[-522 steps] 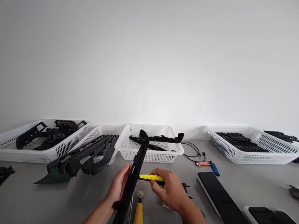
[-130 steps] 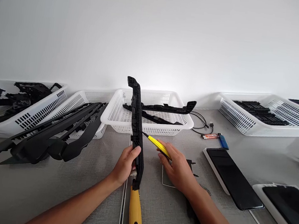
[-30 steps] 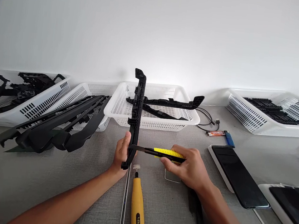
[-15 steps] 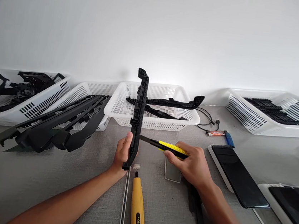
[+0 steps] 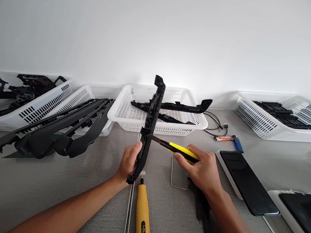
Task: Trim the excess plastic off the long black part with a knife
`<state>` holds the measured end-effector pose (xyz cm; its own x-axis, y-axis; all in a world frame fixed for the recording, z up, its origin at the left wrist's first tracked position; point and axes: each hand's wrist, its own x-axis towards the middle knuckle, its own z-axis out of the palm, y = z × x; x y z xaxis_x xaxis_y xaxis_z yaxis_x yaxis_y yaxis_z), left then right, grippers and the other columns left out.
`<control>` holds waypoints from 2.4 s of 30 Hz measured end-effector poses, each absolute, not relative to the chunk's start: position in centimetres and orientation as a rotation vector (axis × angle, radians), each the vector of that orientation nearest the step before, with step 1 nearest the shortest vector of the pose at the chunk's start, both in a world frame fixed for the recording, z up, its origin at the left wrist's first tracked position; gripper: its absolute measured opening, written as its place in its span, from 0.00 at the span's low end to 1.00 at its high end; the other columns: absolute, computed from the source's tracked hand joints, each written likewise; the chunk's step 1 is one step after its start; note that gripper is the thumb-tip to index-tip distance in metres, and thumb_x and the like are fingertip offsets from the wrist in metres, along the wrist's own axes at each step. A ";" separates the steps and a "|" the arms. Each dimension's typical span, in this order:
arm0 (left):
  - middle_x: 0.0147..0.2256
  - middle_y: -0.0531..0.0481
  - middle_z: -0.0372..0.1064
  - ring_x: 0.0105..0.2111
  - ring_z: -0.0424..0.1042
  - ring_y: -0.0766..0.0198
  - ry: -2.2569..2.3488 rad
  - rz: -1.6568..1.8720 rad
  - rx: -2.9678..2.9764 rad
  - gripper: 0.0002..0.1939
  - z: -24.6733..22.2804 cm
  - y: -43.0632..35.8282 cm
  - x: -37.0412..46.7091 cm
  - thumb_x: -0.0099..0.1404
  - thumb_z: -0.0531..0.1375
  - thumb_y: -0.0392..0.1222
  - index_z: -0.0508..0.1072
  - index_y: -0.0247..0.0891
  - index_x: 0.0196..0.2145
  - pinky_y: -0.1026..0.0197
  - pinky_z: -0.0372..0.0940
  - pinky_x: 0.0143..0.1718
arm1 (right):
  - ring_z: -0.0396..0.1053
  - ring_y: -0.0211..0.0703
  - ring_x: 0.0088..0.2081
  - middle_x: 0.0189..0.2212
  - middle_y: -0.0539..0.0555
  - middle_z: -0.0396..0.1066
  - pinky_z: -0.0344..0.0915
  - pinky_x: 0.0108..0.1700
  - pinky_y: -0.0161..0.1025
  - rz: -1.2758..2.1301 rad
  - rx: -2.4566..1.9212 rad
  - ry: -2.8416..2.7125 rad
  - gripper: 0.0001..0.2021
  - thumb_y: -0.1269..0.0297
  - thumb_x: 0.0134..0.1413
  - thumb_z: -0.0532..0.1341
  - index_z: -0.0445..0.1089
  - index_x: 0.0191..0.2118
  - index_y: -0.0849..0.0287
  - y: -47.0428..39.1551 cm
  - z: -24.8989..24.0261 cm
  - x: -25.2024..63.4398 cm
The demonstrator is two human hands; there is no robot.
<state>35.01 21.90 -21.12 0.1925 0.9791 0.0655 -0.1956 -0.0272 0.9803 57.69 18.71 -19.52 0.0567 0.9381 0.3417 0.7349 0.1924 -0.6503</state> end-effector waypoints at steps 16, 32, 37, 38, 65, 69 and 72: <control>0.17 0.59 0.49 0.17 0.50 0.71 0.901 1.128 1.098 0.31 -21.1 21.9 34.9 0.67 0.59 0.65 0.54 0.43 0.19 0.64 0.48 0.18 | 0.73 0.47 0.38 0.36 0.54 0.76 0.64 0.43 0.44 0.101 -1.443 -1.835 0.18 0.49 0.68 0.62 0.80 0.53 0.55 19.2 -20.2 57.3; 0.18 0.61 0.48 0.17 0.49 0.72 0.902 1.102 1.125 0.27 -21.2 22.0 34.9 0.65 0.62 0.62 0.54 0.43 0.22 0.66 0.47 0.17 | 0.75 0.47 0.35 0.36 0.53 0.81 0.64 0.42 0.44 0.230 -1.496 -1.822 0.16 0.51 0.68 0.60 0.81 0.43 0.55 19.1 -19.7 57.7; 0.19 0.60 0.49 0.18 0.50 0.71 0.900 1.095 1.123 0.25 -21.7 22.0 34.9 0.65 0.61 0.61 0.56 0.43 0.23 0.65 0.48 0.18 | 0.74 0.47 0.34 0.35 0.53 0.81 0.64 0.42 0.44 0.213 -1.508 -1.832 0.16 0.52 0.69 0.59 0.81 0.43 0.55 19.2 -19.7 57.7; 0.19 0.60 0.50 0.18 0.50 0.71 0.893 1.091 1.120 0.25 -21.7 21.9 34.8 0.65 0.61 0.60 0.57 0.42 0.23 0.65 0.49 0.18 | 0.74 0.46 0.34 0.35 0.53 0.81 0.64 0.42 0.44 0.219 -1.504 -1.841 0.16 0.52 0.69 0.59 0.81 0.43 0.55 19.1 -19.7 57.7; 0.20 0.60 0.50 0.18 0.52 0.70 0.935 1.095 1.050 0.18 -21.8 22.0 34.7 0.62 0.60 0.54 0.59 0.42 0.23 0.64 0.50 0.19 | 0.71 0.44 0.32 0.32 0.52 0.79 0.62 0.40 0.42 0.280 -1.449 -1.853 0.14 0.54 0.67 0.60 0.81 0.41 0.55 18.9 -19.5 57.4; 0.21 0.59 0.50 0.20 0.51 0.70 0.898 1.112 1.076 0.18 -21.7 22.0 34.6 0.64 0.59 0.52 0.59 0.42 0.24 0.64 0.50 0.21 | 0.72 0.43 0.32 0.33 0.52 0.80 0.62 0.41 0.43 0.307 -1.442 -1.888 0.14 0.54 0.68 0.60 0.80 0.39 0.55 19.0 -19.5 57.4; 0.22 0.59 0.49 0.21 0.49 0.70 0.856 1.114 1.100 0.17 -21.5 22.0 34.6 0.65 0.59 0.51 0.58 0.42 0.24 0.64 0.49 0.21 | 0.72 0.43 0.32 0.32 0.51 0.79 0.61 0.41 0.43 0.328 -1.420 -1.879 0.14 0.54 0.68 0.60 0.80 0.40 0.55 18.9 -19.5 57.4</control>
